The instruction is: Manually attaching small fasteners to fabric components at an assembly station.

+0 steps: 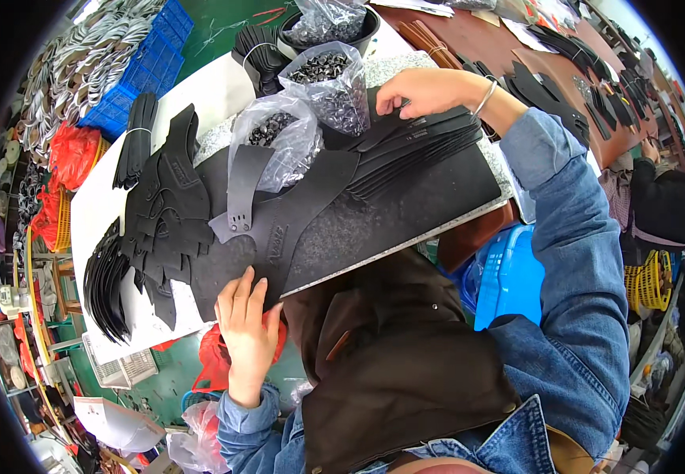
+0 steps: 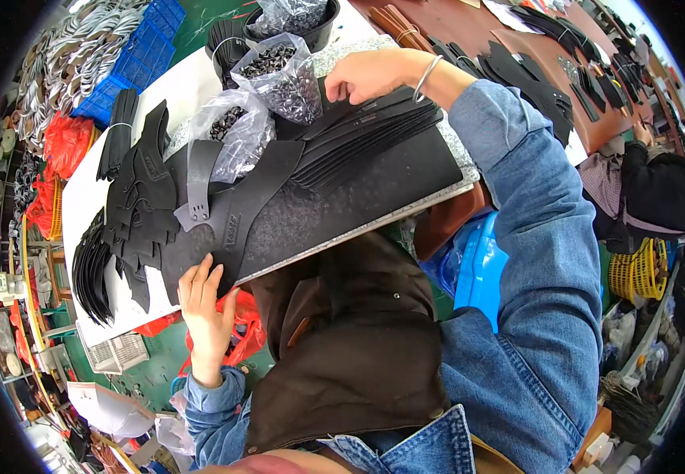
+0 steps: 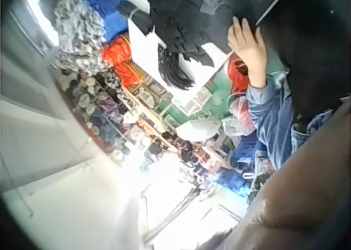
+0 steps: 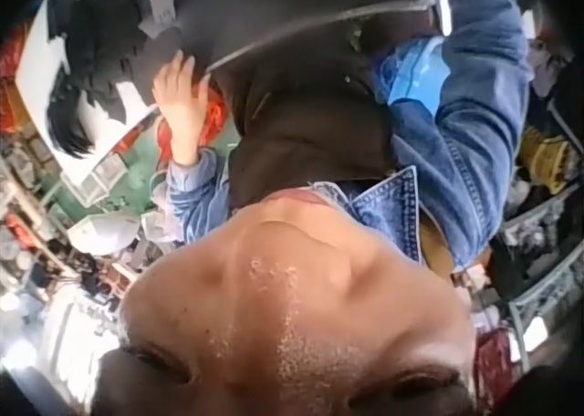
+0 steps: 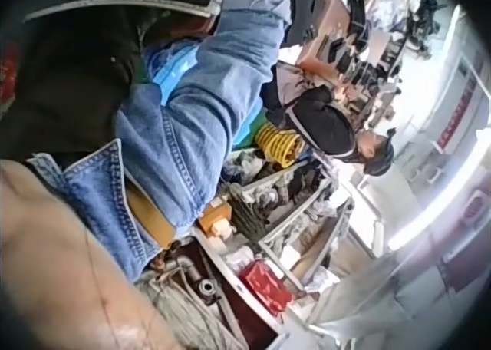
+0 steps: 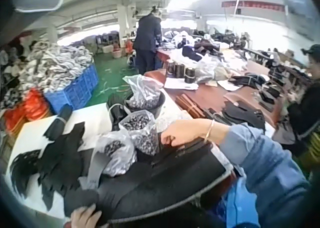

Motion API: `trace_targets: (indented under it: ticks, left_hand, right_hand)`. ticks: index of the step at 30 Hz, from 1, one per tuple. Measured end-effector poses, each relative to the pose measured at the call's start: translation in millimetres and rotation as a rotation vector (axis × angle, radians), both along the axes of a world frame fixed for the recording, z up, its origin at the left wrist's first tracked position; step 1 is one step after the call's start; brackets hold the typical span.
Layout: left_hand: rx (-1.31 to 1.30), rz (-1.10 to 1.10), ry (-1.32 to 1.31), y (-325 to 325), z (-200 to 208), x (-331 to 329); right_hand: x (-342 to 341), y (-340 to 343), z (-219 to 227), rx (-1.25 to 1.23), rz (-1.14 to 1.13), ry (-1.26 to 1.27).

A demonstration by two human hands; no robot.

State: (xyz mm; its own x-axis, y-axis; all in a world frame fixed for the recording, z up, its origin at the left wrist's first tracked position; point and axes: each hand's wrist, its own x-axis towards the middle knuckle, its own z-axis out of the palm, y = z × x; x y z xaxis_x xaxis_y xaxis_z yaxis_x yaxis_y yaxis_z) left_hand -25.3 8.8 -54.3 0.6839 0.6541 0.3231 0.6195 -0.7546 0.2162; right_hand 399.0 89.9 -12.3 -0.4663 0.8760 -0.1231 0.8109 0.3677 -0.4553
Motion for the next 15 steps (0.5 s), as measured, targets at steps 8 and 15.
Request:
trace_targets:
  ticks: [8,15]
  left_hand:
    - [0.001,-0.001,-0.004,0,3,2]
    - [-0.004,-0.004,-0.022,0,3,2]
  right_hand:
    - [11,4,8,0.033,-0.035,-0.006]
    - [3,-5,5,0.125,-0.053,-0.197]
